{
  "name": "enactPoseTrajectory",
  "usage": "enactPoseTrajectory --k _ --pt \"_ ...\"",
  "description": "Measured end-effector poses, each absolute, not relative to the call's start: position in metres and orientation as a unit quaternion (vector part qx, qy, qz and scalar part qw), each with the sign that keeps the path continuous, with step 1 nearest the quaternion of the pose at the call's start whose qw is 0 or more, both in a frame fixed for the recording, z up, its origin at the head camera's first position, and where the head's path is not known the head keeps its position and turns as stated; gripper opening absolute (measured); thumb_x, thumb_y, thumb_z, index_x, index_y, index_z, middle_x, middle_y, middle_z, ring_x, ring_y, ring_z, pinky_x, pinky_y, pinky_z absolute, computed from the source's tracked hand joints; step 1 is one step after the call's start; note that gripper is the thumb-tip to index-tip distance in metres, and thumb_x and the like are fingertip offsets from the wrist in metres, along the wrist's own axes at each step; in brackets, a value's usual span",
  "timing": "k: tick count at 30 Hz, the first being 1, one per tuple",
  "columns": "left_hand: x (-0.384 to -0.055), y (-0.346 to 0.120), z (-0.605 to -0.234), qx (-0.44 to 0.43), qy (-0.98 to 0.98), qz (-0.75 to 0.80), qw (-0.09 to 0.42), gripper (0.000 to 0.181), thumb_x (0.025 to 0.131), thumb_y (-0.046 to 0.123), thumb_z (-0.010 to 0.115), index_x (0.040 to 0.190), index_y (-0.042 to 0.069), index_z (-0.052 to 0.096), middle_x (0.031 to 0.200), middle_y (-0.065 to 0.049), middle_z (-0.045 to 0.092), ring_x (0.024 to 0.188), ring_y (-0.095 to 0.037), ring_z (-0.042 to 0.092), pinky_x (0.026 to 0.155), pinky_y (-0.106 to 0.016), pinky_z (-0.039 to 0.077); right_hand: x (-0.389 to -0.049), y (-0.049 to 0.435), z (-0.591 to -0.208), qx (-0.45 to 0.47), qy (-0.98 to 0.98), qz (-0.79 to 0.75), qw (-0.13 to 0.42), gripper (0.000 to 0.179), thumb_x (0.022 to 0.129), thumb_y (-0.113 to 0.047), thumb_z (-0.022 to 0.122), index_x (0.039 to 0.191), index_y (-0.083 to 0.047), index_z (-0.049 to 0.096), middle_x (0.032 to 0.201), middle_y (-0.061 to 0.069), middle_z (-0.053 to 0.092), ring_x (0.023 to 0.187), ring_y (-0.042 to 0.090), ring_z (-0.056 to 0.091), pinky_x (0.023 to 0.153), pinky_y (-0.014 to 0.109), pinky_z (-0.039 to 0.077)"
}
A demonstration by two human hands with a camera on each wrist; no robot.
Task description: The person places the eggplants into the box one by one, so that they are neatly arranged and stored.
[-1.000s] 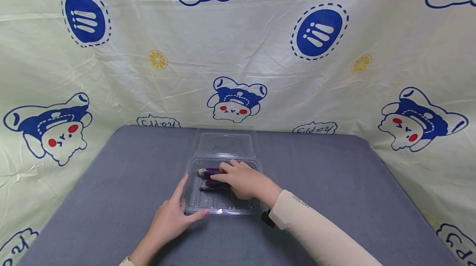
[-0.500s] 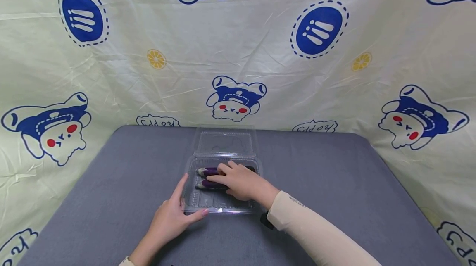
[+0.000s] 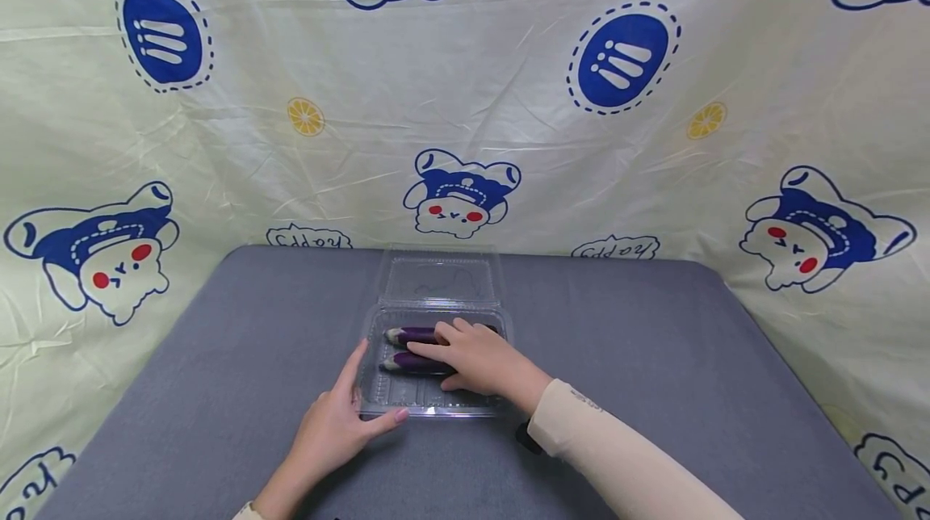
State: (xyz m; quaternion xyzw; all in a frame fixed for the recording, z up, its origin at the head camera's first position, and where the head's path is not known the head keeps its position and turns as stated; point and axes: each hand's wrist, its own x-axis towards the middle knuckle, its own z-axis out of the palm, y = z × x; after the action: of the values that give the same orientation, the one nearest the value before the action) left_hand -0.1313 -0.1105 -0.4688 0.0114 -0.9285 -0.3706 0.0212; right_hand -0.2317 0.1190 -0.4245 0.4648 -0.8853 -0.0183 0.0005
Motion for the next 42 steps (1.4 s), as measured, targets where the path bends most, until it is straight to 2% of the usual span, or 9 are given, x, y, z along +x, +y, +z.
enactPoseTrajectory --k 5,11,15,24,29,34,39,42 --pt "-0.131 -0.11 -0.47 0.011 -0.929 -0.369 0.026 0.123 0.064 0.08 0.072 0.16 0.028 0.017 0.059 0.001 0.053 0.06 -0.015 0.049 0.058 -0.032 0.041 -0.232 0.131 -0.421 0.442 -0.897 0.007 -0.007 0.07 0.09 -0.047 0.069 0.152 -0.036 0.039 0.117 -0.001 0.056 0.095 0.014 0.049 0.081 0.034 0.048" --pt "-0.131 -0.11 -0.47 0.014 -0.931 -0.363 0.03 0.124 0.062 0.082 0.072 0.16 0.028 0.017 0.064 -0.001 0.056 0.063 -0.015 0.051 0.06 -0.034 0.043 -0.228 0.153 -0.41 0.416 -0.908 0.044 0.018 0.06 0.097 -0.047 0.06 0.151 -0.034 0.04 0.118 -0.004 0.058 0.1 0.013 0.05 0.085 0.038 0.047" --pt "-0.13 -0.111 -0.47 0.015 -0.931 -0.364 0.032 0.124 0.062 0.081 0.072 0.16 0.03 0.016 0.06 0.0 0.051 0.061 -0.016 0.049 0.059 -0.033 0.042 -0.224 0.171 -0.402 0.392 -0.918 0.055 0.028 0.059 0.098 -0.047 0.057 0.152 -0.033 0.039 0.117 -0.004 0.06 0.1 0.012 0.049 0.084 0.037 0.046" --pt "-0.13 -0.11 -0.47 0.022 -0.928 -0.369 0.033 0.121 0.063 0.075 0.077 0.159 0.032 0.017 0.056 0.003 0.041 0.053 -0.015 0.041 0.051 -0.031 0.034 -0.215 0.214 -0.398 0.338 -0.937 0.083 0.035 0.063 0.096 -0.044 0.062 0.153 -0.03 0.038 0.119 -0.001 0.061 0.102 0.014 0.052 0.087 0.043 0.048" --pt "-0.129 -0.11 -0.469 0.017 -0.929 -0.369 0.034 0.121 0.065 0.073 0.077 0.16 0.032 0.015 0.056 0.003 0.04 0.054 -0.015 0.042 0.052 -0.031 0.035 -0.209 0.234 -0.4 0.306 -0.946 0.11 -0.01 0.064 0.097 -0.044 0.061 0.154 -0.028 0.036 0.116 0.001 0.062 0.104 0.019 0.059 0.087 0.046 0.049" --pt "-0.129 -0.111 -0.468 0.013 -0.928 -0.371 0.036 0.12 0.066 0.072 0.077 0.16 0.031 0.015 0.056 0.003 0.04 0.054 -0.015 0.042 0.052 -0.031 0.035 -0.204 0.244 -0.402 0.271 -0.953 0.116 -0.075 0.068 0.096 -0.046 0.061 0.155 -0.026 0.033 0.11 -0.003 0.06 0.1 0.016 0.057 0.084 0.045 0.048" --pt "-0.129 -0.111 -0.467 0.011 -0.928 -0.37 0.037 0.12 0.066 0.072 0.078 0.16 0.031 0.015 0.055 0.004 0.04 0.054 -0.015 0.042 0.052 -0.03 0.035 -0.2 0.252 -0.406 0.251 -0.95 0.126 -0.139 0.072 0.094 -0.052 0.061 0.155 -0.029 0.032 0.117 -0.003 0.06 0.111 0.02 0.057 0.091 0.052 0.047" --pt "-0.129 -0.111 -0.467 0.011 -0.928 -0.37 0.037 0.12 0.066 0.072 0.078 0.16 0.031 0.015 0.056 0.003 0.039 0.054 -0.015 0.041 0.052 -0.031 0.034 -0.198 0.256 -0.41 0.259 -0.944 0.13 -0.159 0.071 0.093 -0.049 0.064 0.154 -0.029 0.035 0.118 -0.001 0.06 0.113 0.021 0.057 0.094 0.054 0.046"
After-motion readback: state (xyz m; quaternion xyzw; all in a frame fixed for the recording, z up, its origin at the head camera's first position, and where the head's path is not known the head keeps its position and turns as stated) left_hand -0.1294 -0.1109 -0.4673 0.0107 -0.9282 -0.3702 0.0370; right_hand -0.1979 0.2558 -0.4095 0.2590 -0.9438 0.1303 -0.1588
